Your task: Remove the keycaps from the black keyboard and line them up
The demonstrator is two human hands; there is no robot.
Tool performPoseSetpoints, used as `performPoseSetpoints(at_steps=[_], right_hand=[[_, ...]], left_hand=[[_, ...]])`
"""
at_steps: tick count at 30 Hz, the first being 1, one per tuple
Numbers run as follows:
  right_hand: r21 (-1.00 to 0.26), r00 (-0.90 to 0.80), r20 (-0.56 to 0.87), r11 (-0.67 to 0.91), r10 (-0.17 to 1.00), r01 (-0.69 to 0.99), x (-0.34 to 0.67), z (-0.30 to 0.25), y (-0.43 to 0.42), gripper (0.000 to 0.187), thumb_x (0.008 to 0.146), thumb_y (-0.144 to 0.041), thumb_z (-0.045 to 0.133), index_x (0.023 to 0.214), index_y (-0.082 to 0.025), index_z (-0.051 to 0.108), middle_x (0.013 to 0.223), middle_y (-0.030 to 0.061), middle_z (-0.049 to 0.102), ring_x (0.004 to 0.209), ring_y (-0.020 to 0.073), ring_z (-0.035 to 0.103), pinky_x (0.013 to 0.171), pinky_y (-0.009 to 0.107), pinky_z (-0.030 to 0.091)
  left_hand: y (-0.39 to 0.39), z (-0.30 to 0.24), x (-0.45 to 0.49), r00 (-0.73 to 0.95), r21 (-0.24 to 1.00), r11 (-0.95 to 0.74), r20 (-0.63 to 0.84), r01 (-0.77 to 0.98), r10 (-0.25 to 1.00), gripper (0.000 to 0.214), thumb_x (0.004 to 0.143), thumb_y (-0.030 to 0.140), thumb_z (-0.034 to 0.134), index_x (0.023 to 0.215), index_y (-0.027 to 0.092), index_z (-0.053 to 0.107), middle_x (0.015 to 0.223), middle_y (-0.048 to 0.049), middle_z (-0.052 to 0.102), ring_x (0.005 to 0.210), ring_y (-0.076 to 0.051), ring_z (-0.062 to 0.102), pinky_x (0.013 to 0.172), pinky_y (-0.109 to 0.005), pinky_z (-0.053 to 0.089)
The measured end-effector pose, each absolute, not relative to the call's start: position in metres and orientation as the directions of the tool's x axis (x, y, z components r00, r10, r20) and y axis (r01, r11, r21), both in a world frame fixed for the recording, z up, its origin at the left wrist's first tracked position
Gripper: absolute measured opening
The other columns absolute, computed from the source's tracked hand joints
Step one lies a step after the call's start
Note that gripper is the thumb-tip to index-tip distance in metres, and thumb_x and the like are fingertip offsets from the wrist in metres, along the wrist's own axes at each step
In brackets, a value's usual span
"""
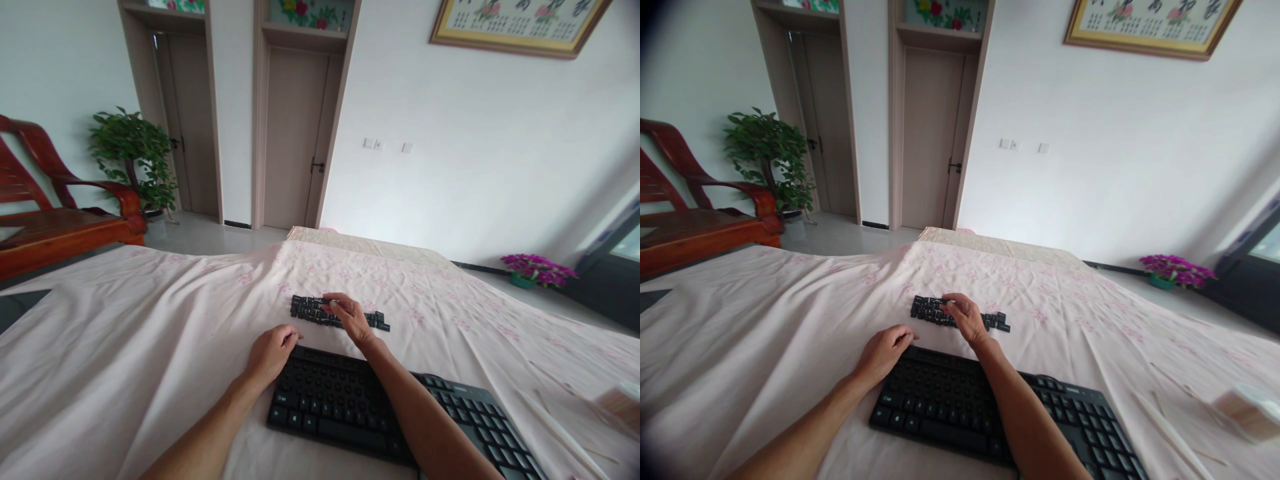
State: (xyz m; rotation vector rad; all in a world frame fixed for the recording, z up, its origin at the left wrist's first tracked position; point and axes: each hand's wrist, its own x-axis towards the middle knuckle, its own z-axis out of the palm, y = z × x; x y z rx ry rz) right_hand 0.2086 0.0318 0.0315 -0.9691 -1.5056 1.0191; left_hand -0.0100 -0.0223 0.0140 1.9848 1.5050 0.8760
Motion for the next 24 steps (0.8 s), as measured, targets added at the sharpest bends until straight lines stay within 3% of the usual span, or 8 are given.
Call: performPoseSetpoints(at_steps=[9,16,20,24], right_hand=[[-0.942,-0.173,0.329,0.335,0.928,0.006,0.206,0.031,0.030,0.037,0.078,-0.046,0.065,0.102,-0.018,0.067,0.100,0.0091,0.070,0.095,0.0250,0.067,0.090,0.041,0.050],[-0.915,-0.010,0.378,0.375,0.926,0.150,0.211,0.041,0.033,0.038,0.076,-0.047,0.065,0.098,-0.016,0.069,0.084,0.0088,0.071,0.085,0.0235,0.068,0.082,0.039,0.052],[-0.920,0.082,0.376,0.361,0.923,0.154,0.230,0.075,0.014,0.036,0.075,-0.046,0.066,0.090,-0.014,0.069,0.077,0.0067,0.070,0.071,0.0186,0.066,0.071,0.033,0.054],[-0.901,0.079,0.383,0.354,0.920,0.251,0.255,0.098,-0.034,0.042,0.084,-0.053,0.052,0.088,-0.014,0.067,0.067,0.0051,0.067,0.054,0.0124,0.058,0.054,0.025,0.049]], left_hand=[[-0.021,0.012,-0.011,0.187,0.703,-0.278,0.206,0.655,0.961,0.025,0.088,0.026,0.044,0.091,0.025,0.070,0.098,0.0011,0.072,0.090,-0.014,0.064,0.077,-0.020,0.041],[-0.024,0.013,-0.012,0.198,0.696,-0.268,0.182,0.666,0.963,0.026,0.088,0.030,0.044,0.093,0.025,0.070,0.097,-0.0002,0.072,0.091,-0.016,0.064,0.076,-0.022,0.042],[-0.026,0.014,-0.012,0.192,0.684,-0.261,0.177,0.681,0.965,0.028,0.088,0.033,0.044,0.094,0.025,0.069,0.101,0.0004,0.071,0.091,-0.017,0.063,0.074,-0.022,0.042],[-0.026,0.013,-0.012,0.175,0.682,-0.235,0.157,0.693,0.972,0.028,0.086,0.034,0.044,0.094,0.025,0.070,0.098,0.0011,0.072,0.088,-0.017,0.063,0.077,-0.023,0.042]])
